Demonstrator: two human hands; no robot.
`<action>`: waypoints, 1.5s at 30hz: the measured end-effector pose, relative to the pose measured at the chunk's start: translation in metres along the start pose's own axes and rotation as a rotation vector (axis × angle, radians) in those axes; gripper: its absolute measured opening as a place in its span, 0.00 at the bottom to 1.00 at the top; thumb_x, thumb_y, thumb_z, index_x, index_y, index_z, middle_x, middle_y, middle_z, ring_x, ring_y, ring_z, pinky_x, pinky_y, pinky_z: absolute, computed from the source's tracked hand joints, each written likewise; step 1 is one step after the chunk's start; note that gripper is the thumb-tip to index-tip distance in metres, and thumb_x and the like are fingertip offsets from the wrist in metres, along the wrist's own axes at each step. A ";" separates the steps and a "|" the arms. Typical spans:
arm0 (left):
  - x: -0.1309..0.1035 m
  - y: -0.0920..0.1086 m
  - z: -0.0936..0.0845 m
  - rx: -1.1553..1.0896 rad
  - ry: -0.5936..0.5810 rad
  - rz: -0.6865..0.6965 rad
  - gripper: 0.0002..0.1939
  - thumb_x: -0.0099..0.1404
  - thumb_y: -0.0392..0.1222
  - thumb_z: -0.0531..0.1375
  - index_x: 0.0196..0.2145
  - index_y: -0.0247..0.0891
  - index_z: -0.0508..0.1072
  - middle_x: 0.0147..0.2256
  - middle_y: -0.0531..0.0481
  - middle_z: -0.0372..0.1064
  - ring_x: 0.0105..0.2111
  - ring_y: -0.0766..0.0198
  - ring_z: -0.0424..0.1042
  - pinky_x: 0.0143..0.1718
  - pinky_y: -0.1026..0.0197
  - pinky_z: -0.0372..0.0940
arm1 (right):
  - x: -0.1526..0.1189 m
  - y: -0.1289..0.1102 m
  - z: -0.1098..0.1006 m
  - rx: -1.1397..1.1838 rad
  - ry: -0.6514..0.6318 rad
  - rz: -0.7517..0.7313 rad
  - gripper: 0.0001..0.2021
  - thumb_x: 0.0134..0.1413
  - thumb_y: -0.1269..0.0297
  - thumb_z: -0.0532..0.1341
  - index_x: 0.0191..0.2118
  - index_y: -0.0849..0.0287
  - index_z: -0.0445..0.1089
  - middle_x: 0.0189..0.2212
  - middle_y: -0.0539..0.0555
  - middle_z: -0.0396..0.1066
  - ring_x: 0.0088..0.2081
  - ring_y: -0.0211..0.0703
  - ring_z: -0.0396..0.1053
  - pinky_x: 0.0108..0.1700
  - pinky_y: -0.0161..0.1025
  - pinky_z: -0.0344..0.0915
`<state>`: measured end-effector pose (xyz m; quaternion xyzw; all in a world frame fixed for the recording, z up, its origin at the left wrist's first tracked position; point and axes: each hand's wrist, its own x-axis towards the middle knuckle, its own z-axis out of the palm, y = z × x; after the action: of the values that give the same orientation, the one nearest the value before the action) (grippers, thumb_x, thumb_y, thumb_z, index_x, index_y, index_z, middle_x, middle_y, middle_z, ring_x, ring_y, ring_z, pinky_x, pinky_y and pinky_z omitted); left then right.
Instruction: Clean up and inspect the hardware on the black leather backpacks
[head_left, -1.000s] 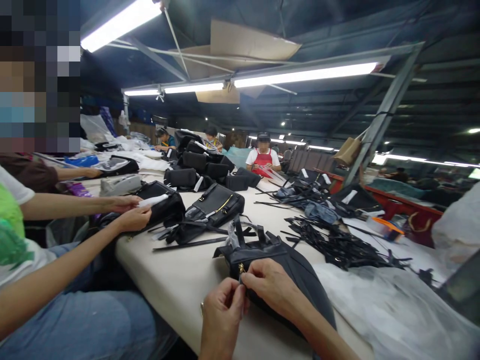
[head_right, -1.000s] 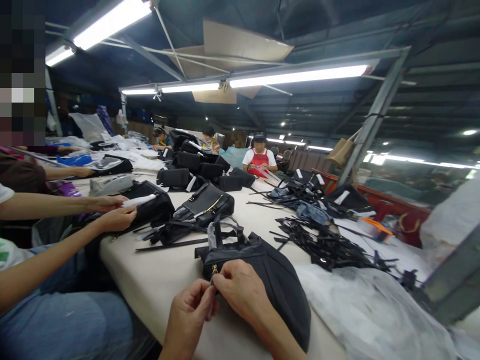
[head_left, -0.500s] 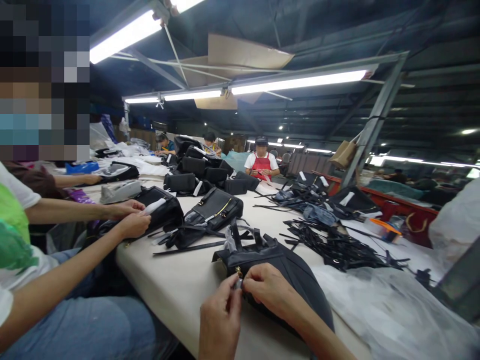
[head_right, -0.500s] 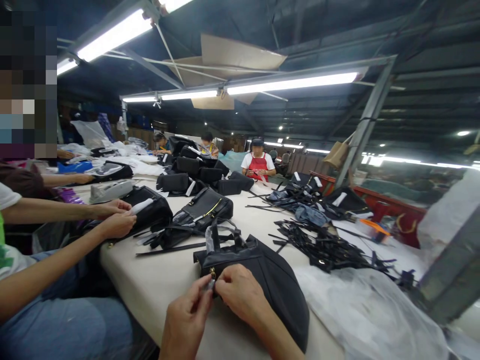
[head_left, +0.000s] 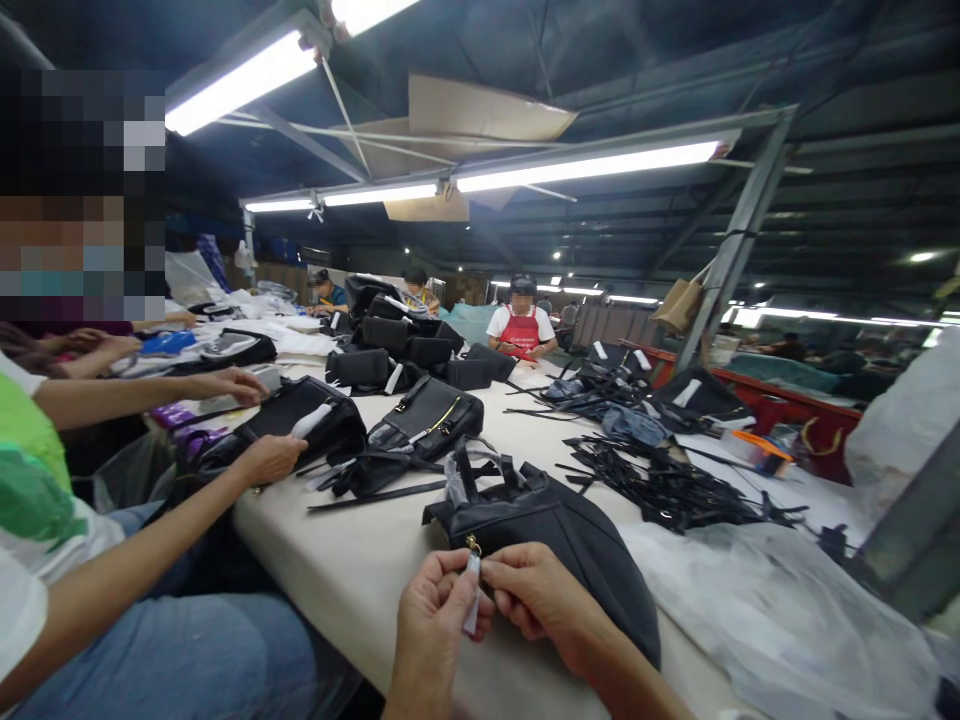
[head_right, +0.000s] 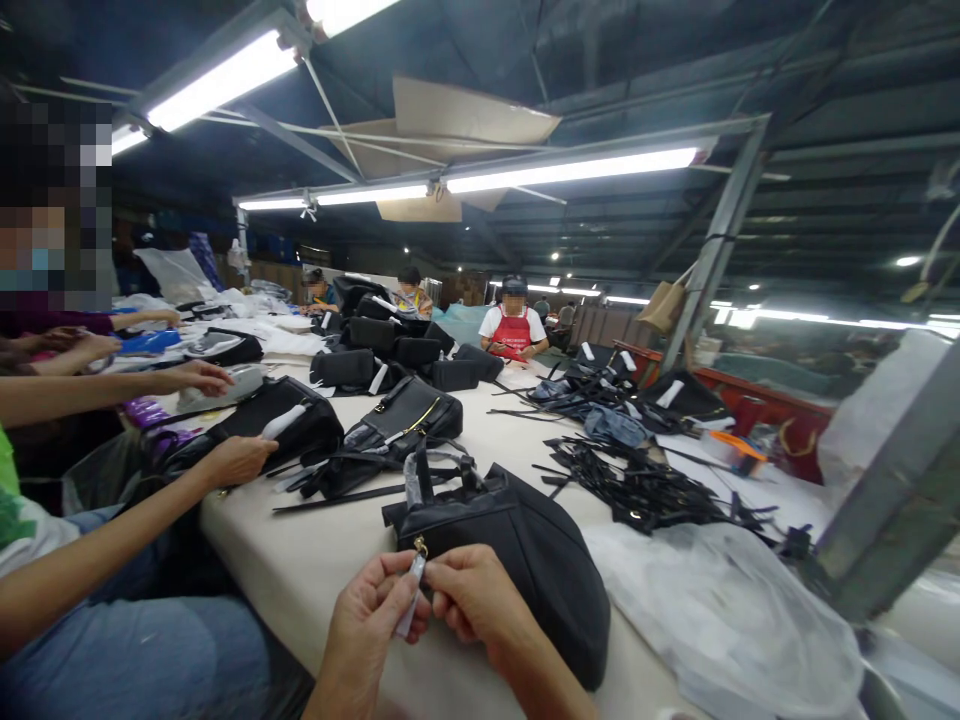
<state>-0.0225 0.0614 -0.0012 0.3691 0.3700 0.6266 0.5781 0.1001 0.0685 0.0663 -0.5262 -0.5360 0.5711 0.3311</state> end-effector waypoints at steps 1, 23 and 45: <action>-0.001 0.002 0.001 0.013 -0.007 0.009 0.30 0.45 0.62 0.69 0.35 0.34 0.68 0.15 0.52 0.70 0.14 0.68 0.64 0.17 0.66 0.57 | -0.001 0.001 0.000 0.015 0.006 0.001 0.13 0.41 0.56 0.62 0.18 0.60 0.65 0.11 0.43 0.59 0.11 0.25 0.47 0.13 0.30 0.37; -0.017 0.031 0.004 0.079 -0.088 -0.033 0.24 0.47 0.55 0.68 0.33 0.35 0.69 0.16 0.53 0.69 0.15 0.69 0.64 0.19 0.66 0.56 | -0.024 0.019 0.007 0.070 0.167 0.033 0.11 0.50 0.63 0.62 0.21 0.62 0.66 0.09 0.42 0.58 0.09 0.25 0.47 0.12 0.28 0.38; -0.016 0.022 -0.003 0.318 -0.027 0.030 0.25 0.51 0.63 0.64 0.20 0.38 0.64 0.16 0.56 0.60 0.16 0.69 0.61 0.16 0.68 0.55 | -0.017 0.015 0.010 0.253 0.050 -0.080 0.24 0.35 0.45 0.68 0.19 0.57 0.57 0.12 0.39 0.51 0.13 0.25 0.42 0.19 0.34 0.34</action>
<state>-0.0341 0.0439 0.0161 0.4700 0.4511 0.5638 0.5077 0.0967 0.0468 0.0549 -0.4728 -0.4718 0.6070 0.4305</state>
